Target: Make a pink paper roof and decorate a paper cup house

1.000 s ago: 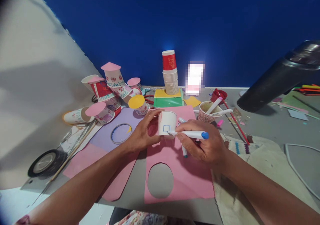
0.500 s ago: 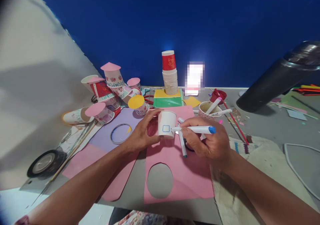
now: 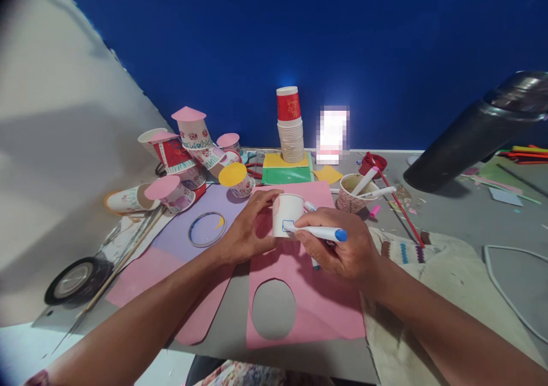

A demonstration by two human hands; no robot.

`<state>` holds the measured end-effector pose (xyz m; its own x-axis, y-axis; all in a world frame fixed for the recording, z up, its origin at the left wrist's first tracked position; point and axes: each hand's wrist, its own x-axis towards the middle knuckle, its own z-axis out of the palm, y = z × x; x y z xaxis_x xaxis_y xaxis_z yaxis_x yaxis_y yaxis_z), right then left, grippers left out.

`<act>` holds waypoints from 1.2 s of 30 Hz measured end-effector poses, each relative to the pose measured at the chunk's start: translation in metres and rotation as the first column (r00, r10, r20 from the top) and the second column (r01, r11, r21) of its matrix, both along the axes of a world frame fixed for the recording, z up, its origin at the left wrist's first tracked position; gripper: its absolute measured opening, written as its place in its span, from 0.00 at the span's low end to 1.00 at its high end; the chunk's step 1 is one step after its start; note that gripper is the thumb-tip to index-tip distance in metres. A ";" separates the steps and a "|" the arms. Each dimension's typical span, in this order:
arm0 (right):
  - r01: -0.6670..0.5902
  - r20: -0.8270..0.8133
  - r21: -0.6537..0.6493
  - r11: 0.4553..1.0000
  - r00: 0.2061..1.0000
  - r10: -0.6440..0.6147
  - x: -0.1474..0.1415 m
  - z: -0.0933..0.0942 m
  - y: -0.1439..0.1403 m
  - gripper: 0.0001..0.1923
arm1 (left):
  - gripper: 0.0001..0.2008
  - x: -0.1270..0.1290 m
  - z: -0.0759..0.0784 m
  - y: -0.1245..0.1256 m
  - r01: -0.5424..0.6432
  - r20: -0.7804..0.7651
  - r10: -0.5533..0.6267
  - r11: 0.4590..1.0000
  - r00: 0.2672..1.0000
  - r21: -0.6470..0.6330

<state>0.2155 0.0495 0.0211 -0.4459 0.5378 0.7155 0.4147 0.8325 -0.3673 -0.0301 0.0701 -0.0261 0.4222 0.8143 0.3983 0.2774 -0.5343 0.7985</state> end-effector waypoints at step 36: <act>0.020 -0.010 -0.026 0.999 1.000 -0.020 0.002 0.000 0.002 0.07 | 0.40 -0.002 0.000 -0.001 0.003 -0.025 -0.002 1.000 1.000 0.029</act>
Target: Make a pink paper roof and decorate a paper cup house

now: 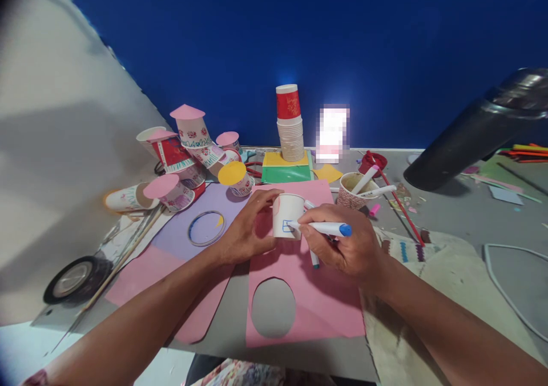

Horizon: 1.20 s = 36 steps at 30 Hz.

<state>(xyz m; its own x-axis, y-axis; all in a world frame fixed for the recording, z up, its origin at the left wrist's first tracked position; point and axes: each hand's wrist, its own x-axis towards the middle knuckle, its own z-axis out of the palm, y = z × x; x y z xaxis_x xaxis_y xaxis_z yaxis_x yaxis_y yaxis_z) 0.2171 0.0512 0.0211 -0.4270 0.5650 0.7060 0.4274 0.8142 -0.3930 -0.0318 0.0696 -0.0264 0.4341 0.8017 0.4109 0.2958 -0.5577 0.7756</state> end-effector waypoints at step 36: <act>0.010 -0.001 -0.008 1.000 1.000 -0.010 0.003 0.003 0.001 0.07 | 0.39 -0.002 -0.001 0.003 -0.034 0.003 0.034 0.999 0.999 -0.018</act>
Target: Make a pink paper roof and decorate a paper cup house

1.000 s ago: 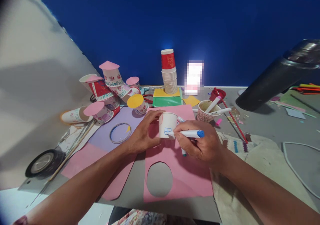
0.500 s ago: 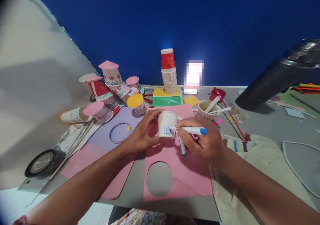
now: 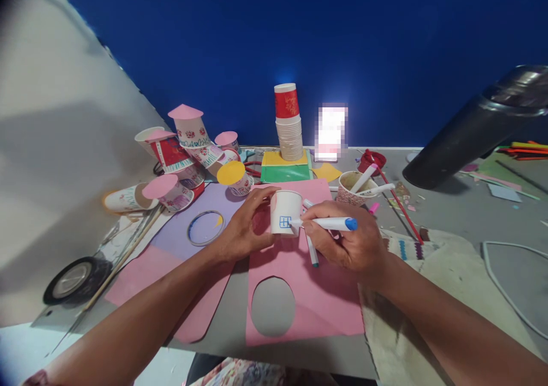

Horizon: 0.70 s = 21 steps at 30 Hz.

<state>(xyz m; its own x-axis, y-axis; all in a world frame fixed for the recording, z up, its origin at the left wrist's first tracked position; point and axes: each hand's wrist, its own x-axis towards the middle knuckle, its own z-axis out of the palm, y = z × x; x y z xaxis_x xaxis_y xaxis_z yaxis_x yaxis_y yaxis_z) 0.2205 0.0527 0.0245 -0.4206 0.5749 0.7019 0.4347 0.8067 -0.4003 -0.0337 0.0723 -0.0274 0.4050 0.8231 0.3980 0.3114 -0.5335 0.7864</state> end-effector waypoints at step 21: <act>0.015 -0.023 0.006 1.000 1.000 -0.015 -0.001 0.000 0.000 0.06 | 0.41 0.001 0.002 -0.003 0.037 -0.019 -0.036 0.999 0.999 0.011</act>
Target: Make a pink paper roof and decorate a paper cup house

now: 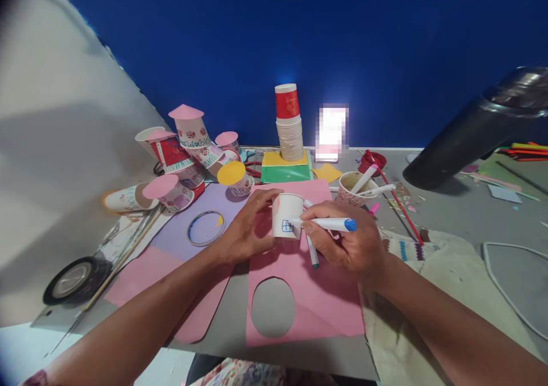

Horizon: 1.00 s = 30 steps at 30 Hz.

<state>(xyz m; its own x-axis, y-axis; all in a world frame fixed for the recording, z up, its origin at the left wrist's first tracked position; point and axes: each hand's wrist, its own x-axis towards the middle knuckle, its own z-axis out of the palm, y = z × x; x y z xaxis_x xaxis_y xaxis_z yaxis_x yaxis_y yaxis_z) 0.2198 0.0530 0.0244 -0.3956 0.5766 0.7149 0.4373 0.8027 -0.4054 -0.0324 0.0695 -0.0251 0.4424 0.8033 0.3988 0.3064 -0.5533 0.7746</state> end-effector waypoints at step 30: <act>0.093 -0.154 -0.070 0.993 0.983 -0.103 0.001 -0.010 0.011 0.10 | 0.44 0.002 0.008 -0.004 0.037 0.165 0.003 0.970 0.986 -0.240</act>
<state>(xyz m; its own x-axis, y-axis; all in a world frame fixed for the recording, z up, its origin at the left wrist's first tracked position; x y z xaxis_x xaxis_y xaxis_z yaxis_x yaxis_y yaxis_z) 0.2209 0.0637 0.0145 -0.2204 0.6521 0.7254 0.4394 0.7303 -0.5230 -0.0305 0.0651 -0.0166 0.4020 0.8775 0.2613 0.1574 -0.3474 0.9244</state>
